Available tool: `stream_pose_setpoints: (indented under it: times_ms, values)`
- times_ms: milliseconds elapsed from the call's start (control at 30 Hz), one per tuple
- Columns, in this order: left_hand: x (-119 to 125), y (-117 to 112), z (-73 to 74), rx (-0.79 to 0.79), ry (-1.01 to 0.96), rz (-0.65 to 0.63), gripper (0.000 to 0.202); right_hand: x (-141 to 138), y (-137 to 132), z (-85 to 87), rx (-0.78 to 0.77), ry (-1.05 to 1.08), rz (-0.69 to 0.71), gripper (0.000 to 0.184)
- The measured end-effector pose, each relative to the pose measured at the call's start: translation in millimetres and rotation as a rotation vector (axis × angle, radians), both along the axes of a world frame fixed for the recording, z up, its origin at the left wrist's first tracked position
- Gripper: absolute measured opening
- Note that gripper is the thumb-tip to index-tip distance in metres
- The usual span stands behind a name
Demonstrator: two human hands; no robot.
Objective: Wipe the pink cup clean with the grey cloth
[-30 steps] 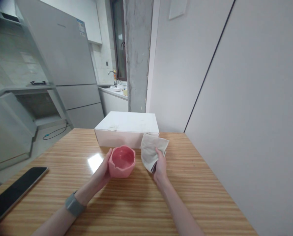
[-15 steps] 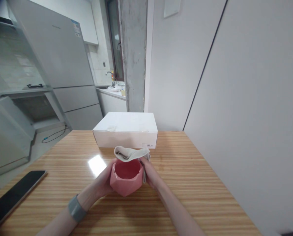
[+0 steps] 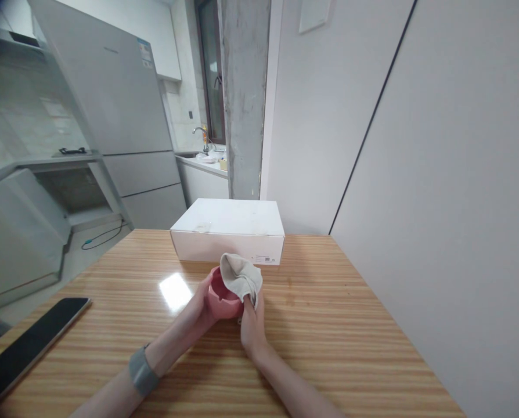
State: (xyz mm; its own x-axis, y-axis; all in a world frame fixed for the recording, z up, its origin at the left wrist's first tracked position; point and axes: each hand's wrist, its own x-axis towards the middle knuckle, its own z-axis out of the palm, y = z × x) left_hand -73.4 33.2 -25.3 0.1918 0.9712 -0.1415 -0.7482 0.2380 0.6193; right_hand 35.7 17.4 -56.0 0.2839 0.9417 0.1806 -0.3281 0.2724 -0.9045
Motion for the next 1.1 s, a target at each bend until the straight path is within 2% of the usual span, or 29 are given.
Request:
stream_pose_setpoints:
  times_ms: [67, 167, 233, 300, 433, 533, 800, 1000, 1100]
  values:
    - [2, 2, -4.2, -0.06, 0.052, -0.035, 0.046, 6, 7, 3.7, -0.021, 0.017, -0.039, 0.033]
    - [-5, 2, -6.2, -0.202, 0.261, -0.218, 0.055, 23, 24, 14.8, -0.053, 0.091, -0.028, 0.032]
    - [-13, -2, -4.6, -0.208, 0.349, -0.293, 0.06, 33, 34, 20.6, -0.075, 0.15, 0.024, 0.033]
    - [-18, -5, -1.7, -0.18, 0.371, -0.329, 0.056, 38, 41, 22.4, -0.096, 0.202, 0.107, 0.031]
    - [-21, -8, 3.8, -0.171, 0.378, -0.405, 0.05, 37, 43, 17.2, -0.129, 0.239, 0.208, 0.026]
    - [-20, -7, 4.6, -0.184, 0.37, -0.373, 0.052, 31, 40, 12.9, -0.119, 0.2, 0.173, 0.028]
    - [-12, -6, -1.8, -0.208, 0.21, -0.194, 0.046, 7, 11, 12.0, -0.067, 0.083, -0.104, 0.038]
    - [-6, -18, 7.0, -0.078, 0.103, -0.251, 0.05, 5, 3, 14.3, -0.055, 0.096, -0.221, 0.045]
    - [-9, -22, 11.9, 0.063, 0.185, -0.28, 0.06, 15, 11, 23.0, -0.106, 0.169, -0.137, 0.041]
